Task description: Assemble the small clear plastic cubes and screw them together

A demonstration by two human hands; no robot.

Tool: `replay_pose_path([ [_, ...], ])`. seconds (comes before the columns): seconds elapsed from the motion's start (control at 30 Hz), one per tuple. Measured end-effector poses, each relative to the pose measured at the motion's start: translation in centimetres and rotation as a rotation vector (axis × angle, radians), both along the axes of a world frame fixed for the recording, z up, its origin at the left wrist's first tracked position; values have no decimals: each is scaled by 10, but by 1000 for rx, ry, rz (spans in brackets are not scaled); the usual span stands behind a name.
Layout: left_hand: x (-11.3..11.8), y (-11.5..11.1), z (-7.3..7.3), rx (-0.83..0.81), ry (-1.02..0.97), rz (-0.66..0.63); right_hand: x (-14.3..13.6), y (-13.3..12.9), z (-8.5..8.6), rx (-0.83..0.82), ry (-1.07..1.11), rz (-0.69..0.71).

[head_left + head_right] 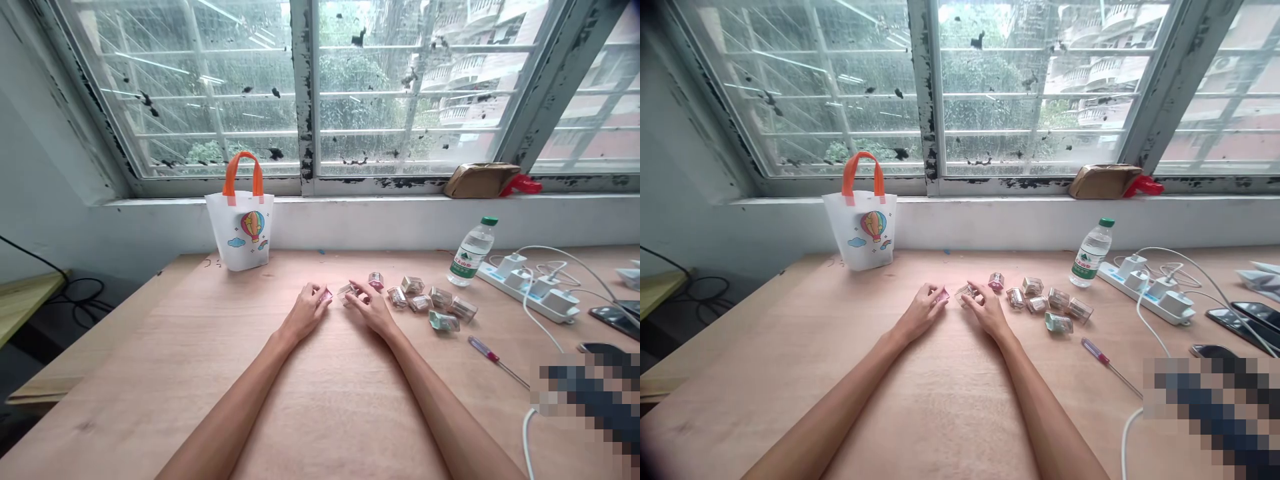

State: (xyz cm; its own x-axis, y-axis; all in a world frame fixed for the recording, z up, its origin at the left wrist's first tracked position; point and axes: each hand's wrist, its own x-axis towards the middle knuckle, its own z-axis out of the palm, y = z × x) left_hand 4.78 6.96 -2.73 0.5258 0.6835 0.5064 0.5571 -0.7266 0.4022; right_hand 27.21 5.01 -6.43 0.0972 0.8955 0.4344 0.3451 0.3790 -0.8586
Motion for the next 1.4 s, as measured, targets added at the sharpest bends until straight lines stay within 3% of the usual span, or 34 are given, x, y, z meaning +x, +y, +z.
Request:
replay_pose_path([
  [0.13, 1, -2, 2, 148, 128, 71, 0, -1, 0, 19, -33, -13],
  [0.43, 0, 2, -2, 132, 194, 141, 1, 1, -5, 40, -48, -48],
  [0.67, -4, 7, -5, -4, -165, 141, -3, -1, -1, 109, -64, -132],
  [0.77, -6, 12, -9, -45, -200, 163, -6, -4, 1, 171, -98, -163],
  [0.9, -6, 14, -15, -102, -201, 181, -10, -7, 3, 219, -150, -105],
  [1.07, -6, 10, -13, -136, -174, 205, -10, -9, 4, 250, -77, -187],
  [1.27, -5, 6, -1, -102, -223, 232, -15, -16, 6, 228, -165, -58],
  [1.4, -25, 1, 1, -207, -257, 100, -18, -22, 11, 245, -259, 6],
])
